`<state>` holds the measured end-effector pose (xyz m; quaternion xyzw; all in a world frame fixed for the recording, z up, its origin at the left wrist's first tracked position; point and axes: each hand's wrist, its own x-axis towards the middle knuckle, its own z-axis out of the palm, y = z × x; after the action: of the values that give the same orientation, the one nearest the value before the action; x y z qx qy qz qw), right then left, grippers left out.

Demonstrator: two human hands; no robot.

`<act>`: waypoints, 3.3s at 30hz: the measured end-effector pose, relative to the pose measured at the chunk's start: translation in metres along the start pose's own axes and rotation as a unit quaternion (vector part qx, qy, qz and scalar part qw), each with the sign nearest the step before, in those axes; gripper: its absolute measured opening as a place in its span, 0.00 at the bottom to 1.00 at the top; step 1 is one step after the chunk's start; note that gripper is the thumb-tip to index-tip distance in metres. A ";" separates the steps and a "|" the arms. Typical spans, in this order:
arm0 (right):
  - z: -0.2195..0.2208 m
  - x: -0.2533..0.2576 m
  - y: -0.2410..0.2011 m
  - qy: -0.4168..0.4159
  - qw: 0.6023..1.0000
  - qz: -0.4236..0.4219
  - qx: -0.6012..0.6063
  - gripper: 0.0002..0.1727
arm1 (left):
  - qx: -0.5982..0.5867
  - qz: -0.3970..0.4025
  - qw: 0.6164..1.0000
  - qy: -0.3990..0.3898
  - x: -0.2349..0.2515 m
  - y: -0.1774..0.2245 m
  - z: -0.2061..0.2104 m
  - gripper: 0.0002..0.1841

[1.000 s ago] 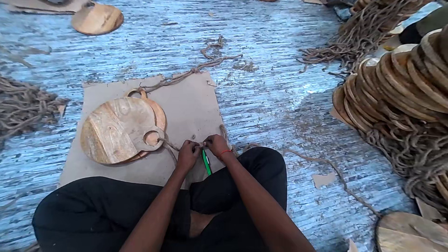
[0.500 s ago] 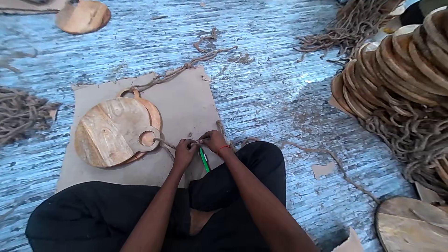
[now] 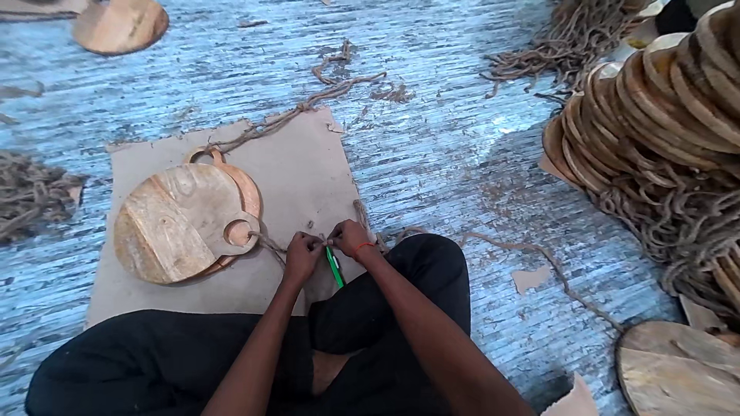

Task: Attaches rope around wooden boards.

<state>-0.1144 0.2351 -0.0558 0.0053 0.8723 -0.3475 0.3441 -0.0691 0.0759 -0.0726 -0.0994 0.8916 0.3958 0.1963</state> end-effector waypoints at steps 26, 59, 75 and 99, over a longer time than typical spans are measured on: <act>0.000 0.014 -0.019 0.007 0.994 0.100 -0.050 0.12 | 0.054 0.056 0.996 0.049 0.012 -0.001 0.009 0.10; -0.108 -0.026 0.015 0.292 0.790 -0.017 0.539 0.20 | 0.212 -0.039 0.970 -0.113 0.031 -0.008 -0.117 0.19; -0.092 -0.015 0.019 0.341 0.863 0.010 0.372 0.18 | 0.237 0.022 0.966 0.096 0.224 0.038 -0.186 0.44; -0.037 -0.012 -0.013 0.163 0.943 -0.281 0.065 0.26 | 0.248 0.140 0.953 -0.104 0.023 0.037 -0.115 0.21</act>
<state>-0.1305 0.2508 -0.0214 -0.1615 0.8581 -0.4800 0.0841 -0.1336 0.0146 0.0124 0.1204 0.9412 0.1938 0.2491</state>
